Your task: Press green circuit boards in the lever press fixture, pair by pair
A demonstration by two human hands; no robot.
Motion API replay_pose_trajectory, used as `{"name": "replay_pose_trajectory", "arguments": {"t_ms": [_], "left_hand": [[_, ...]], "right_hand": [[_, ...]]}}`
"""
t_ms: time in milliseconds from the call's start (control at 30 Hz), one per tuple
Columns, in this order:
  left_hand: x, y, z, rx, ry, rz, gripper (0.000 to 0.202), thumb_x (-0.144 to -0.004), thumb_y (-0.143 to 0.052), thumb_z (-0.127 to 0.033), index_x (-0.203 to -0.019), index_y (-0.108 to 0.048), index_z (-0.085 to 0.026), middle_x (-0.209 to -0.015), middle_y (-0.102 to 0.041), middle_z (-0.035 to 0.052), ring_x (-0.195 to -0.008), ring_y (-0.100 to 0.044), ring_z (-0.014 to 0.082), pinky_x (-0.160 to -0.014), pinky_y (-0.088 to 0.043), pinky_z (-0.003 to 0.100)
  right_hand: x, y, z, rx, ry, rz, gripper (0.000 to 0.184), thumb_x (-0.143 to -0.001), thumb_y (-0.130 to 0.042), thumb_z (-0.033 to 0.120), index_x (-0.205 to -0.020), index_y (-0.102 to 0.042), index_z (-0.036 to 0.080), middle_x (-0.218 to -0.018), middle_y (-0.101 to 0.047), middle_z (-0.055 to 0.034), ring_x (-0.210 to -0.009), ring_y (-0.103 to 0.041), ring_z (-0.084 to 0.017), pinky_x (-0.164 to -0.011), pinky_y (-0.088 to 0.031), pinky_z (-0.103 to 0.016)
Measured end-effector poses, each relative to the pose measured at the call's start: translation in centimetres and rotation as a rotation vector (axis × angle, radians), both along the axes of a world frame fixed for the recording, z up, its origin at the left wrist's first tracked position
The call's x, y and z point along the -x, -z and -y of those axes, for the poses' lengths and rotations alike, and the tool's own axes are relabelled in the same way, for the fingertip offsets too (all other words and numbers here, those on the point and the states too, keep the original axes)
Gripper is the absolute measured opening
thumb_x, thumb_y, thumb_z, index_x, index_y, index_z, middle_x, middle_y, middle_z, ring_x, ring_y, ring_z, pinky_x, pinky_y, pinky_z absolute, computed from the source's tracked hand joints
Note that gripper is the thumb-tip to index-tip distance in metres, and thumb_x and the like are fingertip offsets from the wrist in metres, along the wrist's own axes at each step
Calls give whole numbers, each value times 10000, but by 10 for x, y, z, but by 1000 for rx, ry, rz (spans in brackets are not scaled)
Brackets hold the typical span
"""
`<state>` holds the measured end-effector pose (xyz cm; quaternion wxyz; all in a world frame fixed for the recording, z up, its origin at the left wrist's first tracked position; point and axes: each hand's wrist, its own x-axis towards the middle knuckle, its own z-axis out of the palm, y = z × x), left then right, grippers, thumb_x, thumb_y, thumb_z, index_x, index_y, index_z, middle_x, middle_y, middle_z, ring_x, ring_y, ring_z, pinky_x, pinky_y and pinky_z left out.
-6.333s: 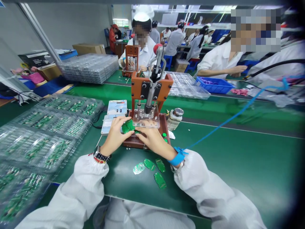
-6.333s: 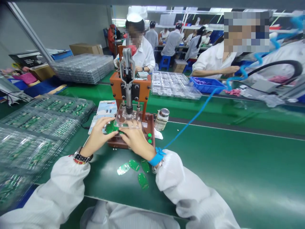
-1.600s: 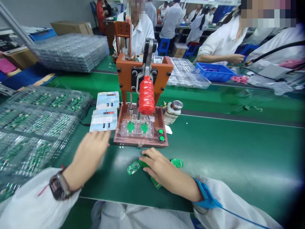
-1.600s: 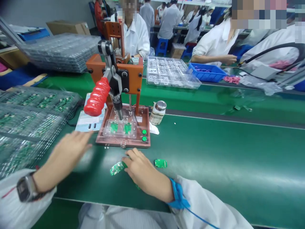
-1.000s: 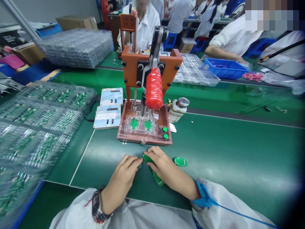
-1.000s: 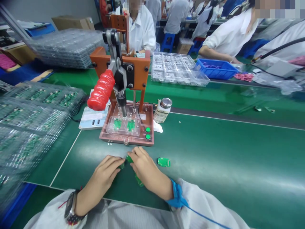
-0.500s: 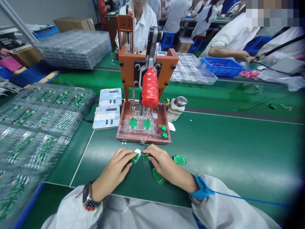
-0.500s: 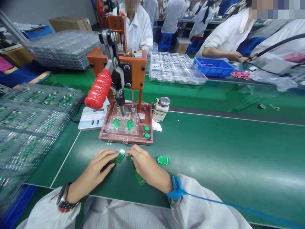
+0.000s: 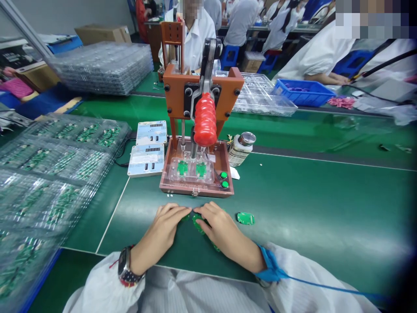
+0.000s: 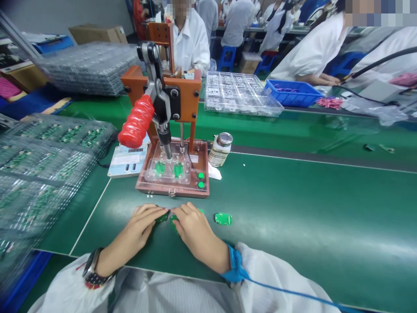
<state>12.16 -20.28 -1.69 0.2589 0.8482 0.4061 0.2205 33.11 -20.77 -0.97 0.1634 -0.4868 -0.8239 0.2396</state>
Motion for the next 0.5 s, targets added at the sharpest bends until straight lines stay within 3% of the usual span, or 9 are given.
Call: {"name": "replay_pose_trajectory", "arguments": {"t_ms": [133, 267, 367, 500], "left_hand": [[-2, 0, 4, -190, -111, -94, 451, -908, -327, 11, -1214, -584, -198, -1221, -595, 95, -1105, -506, 229, -901, -486, 423], [-13, 3, 15, -220, -237, -201, 276, -949, -441, -189, -1169, -604, -158, -1135, -600, 126, -1024, -539, 265, -857, -518, 458], [-16, 3, 20, -175, -180, -179, 260, -934, -459, -162, -1141, -616, -169, -1196, -592, 119, -1090, -522, 272, -897, -504, 465], [-8, -1, 18, -33, -60, -59, 412, -888, -405, -29, -1199, -591, -224, -1284, -561, 90, -1186, -485, 238, -952, -473, 440]], "right_hand": [[2, 4, 2, 19, 7, -29, 226, -886, -539, 123, -1101, -578, 182, -931, -590, -53, -893, -537, -207, -768, -505, -367], [-2, 6, -2, -12, 18, -73, 265, -895, -457, 64, -1106, -584, 164, -915, -563, -65, -871, -503, -192, -761, -494, -349], [-2, 3, -4, 8, -46, -75, 355, -869, -387, -14, -1084, -598, 173, -935, -542, -64, -879, -472, -187, -767, -486, -349], [0, 1, -3, 13, -142, -96, 524, -813, -359, -88, -1170, -571, 233, -1001, -550, -53, -961, -461, -194, -817, -481, -359]]}}
